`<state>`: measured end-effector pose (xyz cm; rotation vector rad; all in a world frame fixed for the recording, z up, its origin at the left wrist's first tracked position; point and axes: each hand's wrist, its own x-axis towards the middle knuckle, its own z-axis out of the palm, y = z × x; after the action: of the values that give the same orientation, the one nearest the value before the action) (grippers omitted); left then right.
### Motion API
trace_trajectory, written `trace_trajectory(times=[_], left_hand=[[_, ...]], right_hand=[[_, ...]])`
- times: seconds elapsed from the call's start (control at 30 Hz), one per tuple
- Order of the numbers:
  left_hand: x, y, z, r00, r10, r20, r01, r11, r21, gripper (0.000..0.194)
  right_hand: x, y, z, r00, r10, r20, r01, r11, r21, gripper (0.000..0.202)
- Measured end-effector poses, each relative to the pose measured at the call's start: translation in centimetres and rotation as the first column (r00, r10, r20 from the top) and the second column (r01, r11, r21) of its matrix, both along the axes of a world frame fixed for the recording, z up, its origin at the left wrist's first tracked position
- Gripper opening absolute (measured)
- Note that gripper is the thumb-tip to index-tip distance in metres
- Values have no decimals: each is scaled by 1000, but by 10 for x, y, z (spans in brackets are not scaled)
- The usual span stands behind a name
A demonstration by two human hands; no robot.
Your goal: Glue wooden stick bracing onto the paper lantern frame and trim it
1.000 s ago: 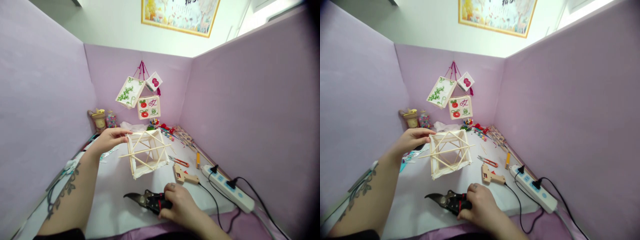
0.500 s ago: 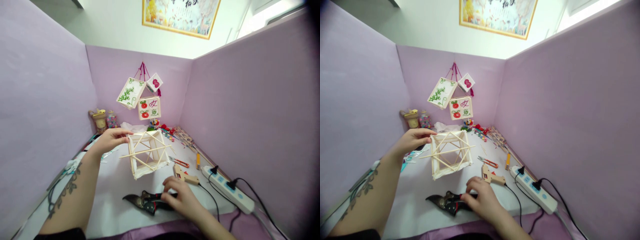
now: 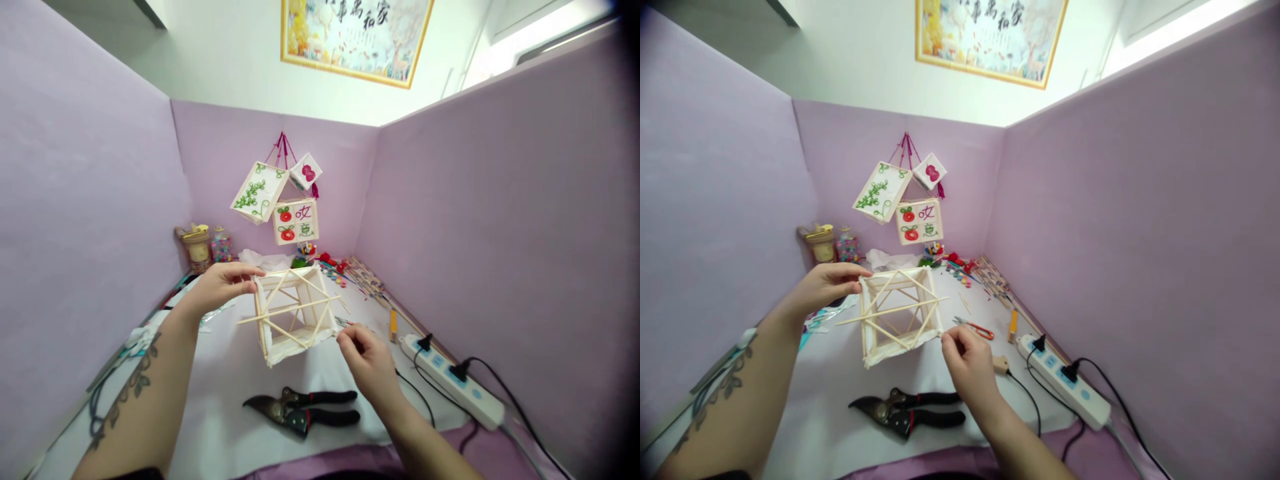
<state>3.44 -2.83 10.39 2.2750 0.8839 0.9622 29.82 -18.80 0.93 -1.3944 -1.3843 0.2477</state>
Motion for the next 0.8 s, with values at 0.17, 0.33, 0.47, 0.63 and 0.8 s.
trace_trajectory(times=[0.17,0.33,0.47,0.63,0.8], left_hand=[[-1,3,-2,1000,12,-16,-12,1000,3,41],[-2,4,-2,1000,5,-25,-5,1000,3,44],[-2,4,-2,1000,7,-11,-7,1000,-20,45],[-1,4,-4,1000,15,12,-14,999,-37,42],[0,3,-3,1000,22,21,-21,999,-47,41]], right_hand=[[12,-4,-2,996,-28,-83,28,1000,-1,28],[32,-6,-3,985,-127,-115,126,992,-11,29],[46,-8,0,957,-241,-160,244,970,0,30],[50,-8,-6,927,-290,-238,305,952,28,29],[37,-8,-20,997,-62,-34,61,997,-37,16]])
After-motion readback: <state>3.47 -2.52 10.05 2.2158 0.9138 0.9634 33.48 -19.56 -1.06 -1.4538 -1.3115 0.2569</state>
